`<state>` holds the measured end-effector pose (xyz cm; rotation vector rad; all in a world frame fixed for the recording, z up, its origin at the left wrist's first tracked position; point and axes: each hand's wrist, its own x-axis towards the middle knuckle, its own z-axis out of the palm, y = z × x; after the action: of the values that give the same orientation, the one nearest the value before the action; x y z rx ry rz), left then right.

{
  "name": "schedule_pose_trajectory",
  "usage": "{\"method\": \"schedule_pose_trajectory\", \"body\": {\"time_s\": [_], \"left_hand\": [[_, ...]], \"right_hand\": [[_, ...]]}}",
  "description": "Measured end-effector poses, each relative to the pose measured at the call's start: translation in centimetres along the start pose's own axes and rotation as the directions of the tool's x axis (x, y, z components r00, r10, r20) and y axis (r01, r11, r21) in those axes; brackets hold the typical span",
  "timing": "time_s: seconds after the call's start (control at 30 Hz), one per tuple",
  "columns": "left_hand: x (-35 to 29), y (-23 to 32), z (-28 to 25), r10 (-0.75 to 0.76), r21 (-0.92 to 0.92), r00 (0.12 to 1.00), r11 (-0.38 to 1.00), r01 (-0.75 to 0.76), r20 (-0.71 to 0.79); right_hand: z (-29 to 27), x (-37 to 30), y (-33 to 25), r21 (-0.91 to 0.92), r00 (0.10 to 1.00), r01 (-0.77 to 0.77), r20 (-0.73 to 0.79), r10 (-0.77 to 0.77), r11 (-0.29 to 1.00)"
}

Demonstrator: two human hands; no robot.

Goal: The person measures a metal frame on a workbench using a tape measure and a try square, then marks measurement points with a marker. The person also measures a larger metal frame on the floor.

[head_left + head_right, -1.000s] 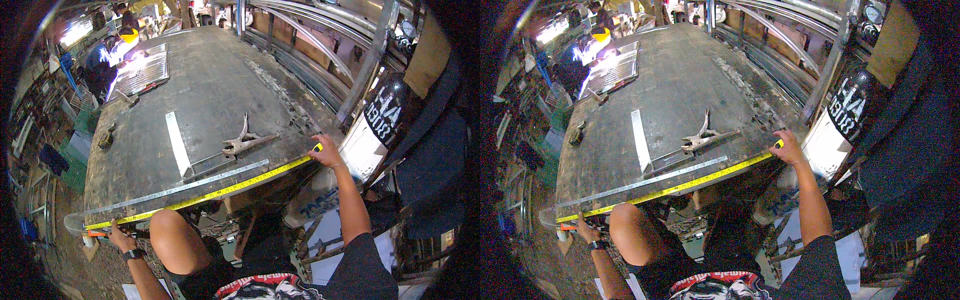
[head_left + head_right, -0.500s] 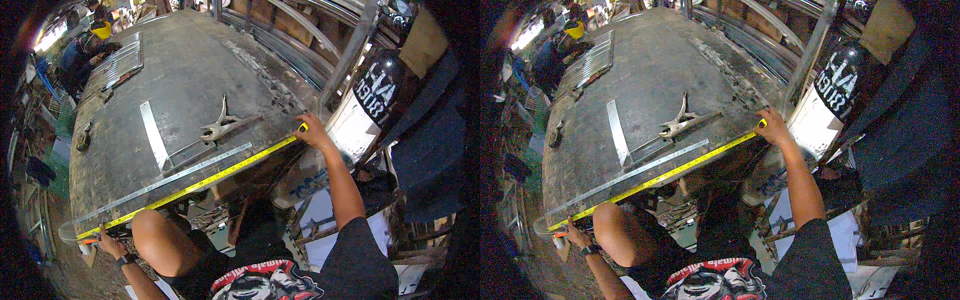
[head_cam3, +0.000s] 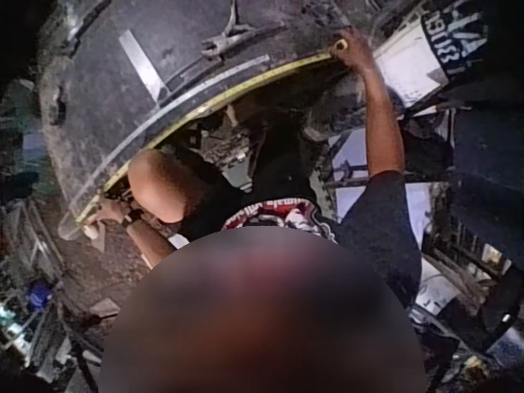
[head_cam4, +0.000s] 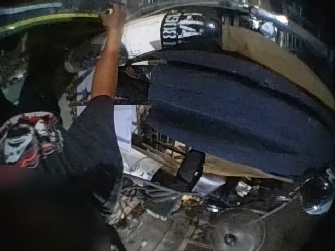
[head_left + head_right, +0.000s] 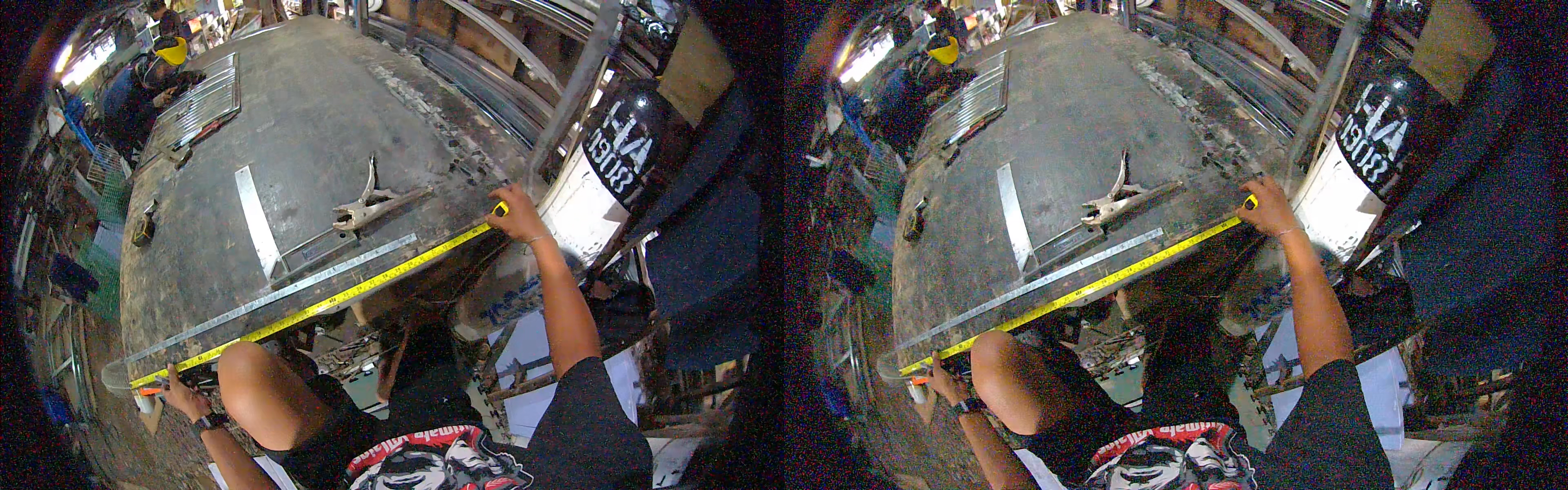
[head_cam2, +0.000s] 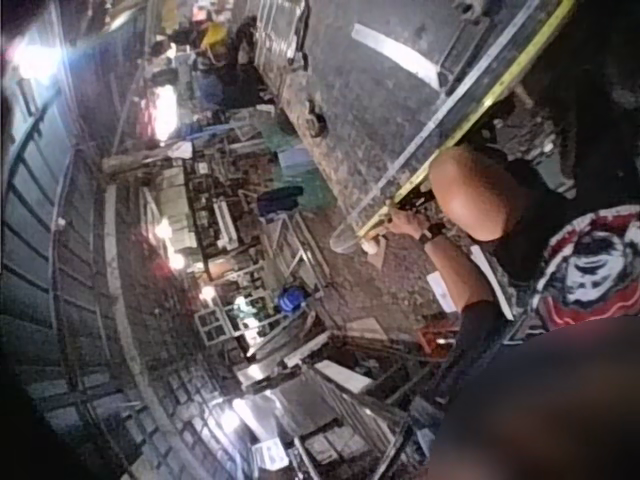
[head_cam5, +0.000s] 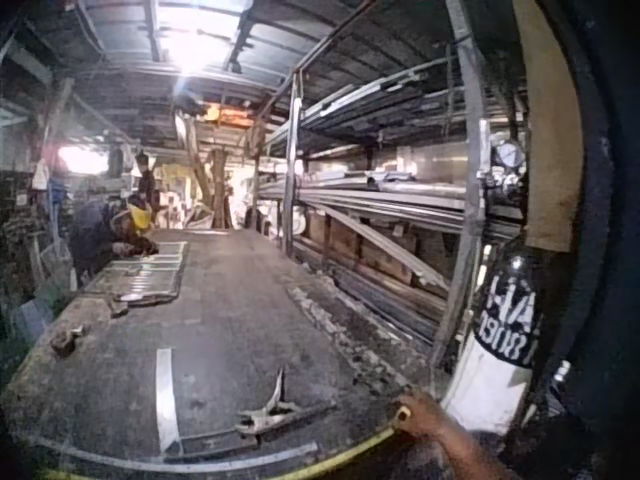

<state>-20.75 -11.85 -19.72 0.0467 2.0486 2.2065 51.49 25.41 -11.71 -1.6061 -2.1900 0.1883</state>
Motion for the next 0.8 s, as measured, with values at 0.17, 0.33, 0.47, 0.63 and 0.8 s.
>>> {"method": "schedule_pose_trajectory", "body": {"time_s": [0.17, 0.33, 0.47, 0.63, 0.8], "left_hand": [[0.6, -0.1, -0.5, 0.022, -0.007, 0.999, 1.0, -0.021, 0.05], [0.7, 0.0, -0.6, -0.024, 0.019, 0.999, 1.0, 0.024, 0.046], [0.6, -0.1, -0.6, -0.02, -0.005, 0.998, 1.0, 0.021, 0.053], [1.3, -0.5, -1.1, 0.029, 0.062, 0.998, 0.998, -0.033, 0.059], [1.8, -1.1, -1.2, 0.027, 0.037, 0.998, 0.999, -0.03, 0.061]], "right_hand": [[0.2, -0.1, 0.2, 0.004, 0.999, 0.035, -0.015, -0.035, 0.999], [0.1, -0.2, 0.1, 0.04, 1.0, 0.027, -0.007, -0.027, 0.999], [0.1, -0.1, 0.1, 0.033, 1.0, 0.026, -0.01, -0.026, 0.999], [0.4, 0.0, 0.4, 0.028, 0.999, 0.047, -0.015, -0.047, 0.999], [0.4, -0.1, 0.5, 0.015, 0.998, 0.052, -0.043, -0.052, 0.999]]}}
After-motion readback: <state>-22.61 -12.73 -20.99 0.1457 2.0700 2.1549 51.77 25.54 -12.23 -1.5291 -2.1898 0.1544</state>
